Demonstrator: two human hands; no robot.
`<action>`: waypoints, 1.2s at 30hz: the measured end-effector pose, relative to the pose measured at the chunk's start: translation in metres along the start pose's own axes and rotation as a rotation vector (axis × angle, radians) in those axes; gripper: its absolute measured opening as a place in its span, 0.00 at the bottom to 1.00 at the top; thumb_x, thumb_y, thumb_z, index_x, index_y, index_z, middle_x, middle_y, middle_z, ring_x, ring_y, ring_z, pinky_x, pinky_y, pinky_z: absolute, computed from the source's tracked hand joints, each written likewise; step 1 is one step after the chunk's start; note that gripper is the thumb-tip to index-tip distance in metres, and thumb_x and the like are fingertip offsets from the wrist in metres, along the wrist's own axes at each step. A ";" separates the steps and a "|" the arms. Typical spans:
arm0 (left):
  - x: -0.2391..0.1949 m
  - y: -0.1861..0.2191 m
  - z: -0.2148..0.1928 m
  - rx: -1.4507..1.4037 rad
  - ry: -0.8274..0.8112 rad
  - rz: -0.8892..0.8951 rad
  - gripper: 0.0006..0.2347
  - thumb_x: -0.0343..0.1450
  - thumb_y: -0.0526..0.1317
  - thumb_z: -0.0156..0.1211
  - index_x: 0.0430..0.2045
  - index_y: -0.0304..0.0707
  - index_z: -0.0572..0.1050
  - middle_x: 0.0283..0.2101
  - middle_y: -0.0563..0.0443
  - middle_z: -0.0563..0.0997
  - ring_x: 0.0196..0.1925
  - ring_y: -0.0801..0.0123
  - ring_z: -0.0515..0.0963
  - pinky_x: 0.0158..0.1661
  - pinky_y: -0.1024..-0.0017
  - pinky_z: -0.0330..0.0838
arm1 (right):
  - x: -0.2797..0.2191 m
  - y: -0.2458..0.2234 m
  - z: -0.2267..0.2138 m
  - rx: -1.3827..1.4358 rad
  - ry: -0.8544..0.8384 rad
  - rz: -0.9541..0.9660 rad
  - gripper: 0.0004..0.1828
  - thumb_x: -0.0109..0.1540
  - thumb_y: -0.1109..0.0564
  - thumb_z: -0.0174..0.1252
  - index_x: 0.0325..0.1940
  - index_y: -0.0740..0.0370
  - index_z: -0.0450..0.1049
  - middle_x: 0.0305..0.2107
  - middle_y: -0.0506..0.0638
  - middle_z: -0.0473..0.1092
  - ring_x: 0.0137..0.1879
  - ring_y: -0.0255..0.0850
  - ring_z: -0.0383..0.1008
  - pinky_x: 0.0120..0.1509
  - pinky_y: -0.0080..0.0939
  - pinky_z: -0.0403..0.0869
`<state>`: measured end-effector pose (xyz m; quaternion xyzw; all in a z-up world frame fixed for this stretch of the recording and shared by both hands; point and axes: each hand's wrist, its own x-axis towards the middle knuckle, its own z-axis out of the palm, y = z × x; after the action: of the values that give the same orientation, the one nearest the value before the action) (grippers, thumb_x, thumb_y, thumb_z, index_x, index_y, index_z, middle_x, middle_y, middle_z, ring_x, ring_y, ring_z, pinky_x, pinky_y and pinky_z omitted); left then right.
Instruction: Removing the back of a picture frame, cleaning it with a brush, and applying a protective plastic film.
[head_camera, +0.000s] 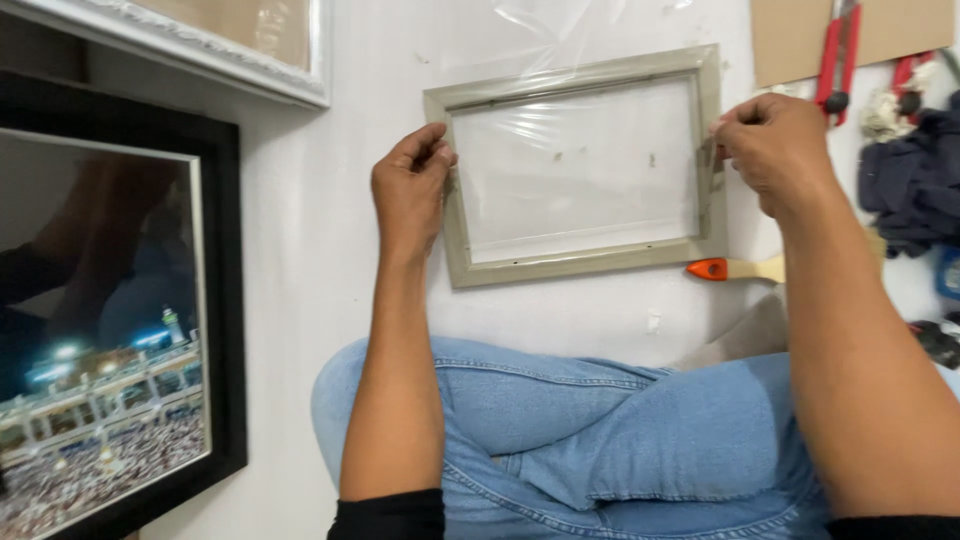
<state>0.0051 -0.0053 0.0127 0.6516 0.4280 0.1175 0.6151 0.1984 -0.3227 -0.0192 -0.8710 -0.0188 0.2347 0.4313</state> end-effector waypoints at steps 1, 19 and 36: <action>0.003 -0.006 -0.003 -0.043 -0.002 0.032 0.13 0.68 0.29 0.61 0.47 0.30 0.80 0.38 0.49 0.84 0.37 0.73 0.83 0.42 0.79 0.80 | 0.007 0.012 0.003 0.013 -0.010 -0.056 0.03 0.67 0.63 0.58 0.43 0.66 0.75 0.34 0.51 0.73 0.37 0.35 0.75 0.39 0.31 0.73; -0.004 0.008 -0.005 -0.053 -0.021 -0.045 0.13 0.69 0.30 0.61 0.47 0.28 0.80 0.35 0.48 0.83 0.35 0.75 0.81 0.39 0.80 0.79 | -0.006 -0.002 0.002 -0.045 -0.001 -0.081 0.02 0.69 0.66 0.58 0.45 0.67 0.75 0.34 0.54 0.72 0.38 0.37 0.74 0.41 0.33 0.74; 0.001 0.001 -0.002 -0.022 -0.033 -0.093 0.15 0.68 0.28 0.59 0.49 0.29 0.80 0.35 0.51 0.82 0.35 0.77 0.81 0.37 0.81 0.77 | -0.013 -0.014 0.002 -0.084 0.008 -0.017 0.04 0.65 0.65 0.56 0.42 0.66 0.76 0.31 0.54 0.73 0.32 0.35 0.68 0.33 0.30 0.67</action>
<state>0.0048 -0.0035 0.0137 0.6262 0.4462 0.0828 0.6339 0.1888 -0.3158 -0.0045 -0.8889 -0.0345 0.2266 0.3966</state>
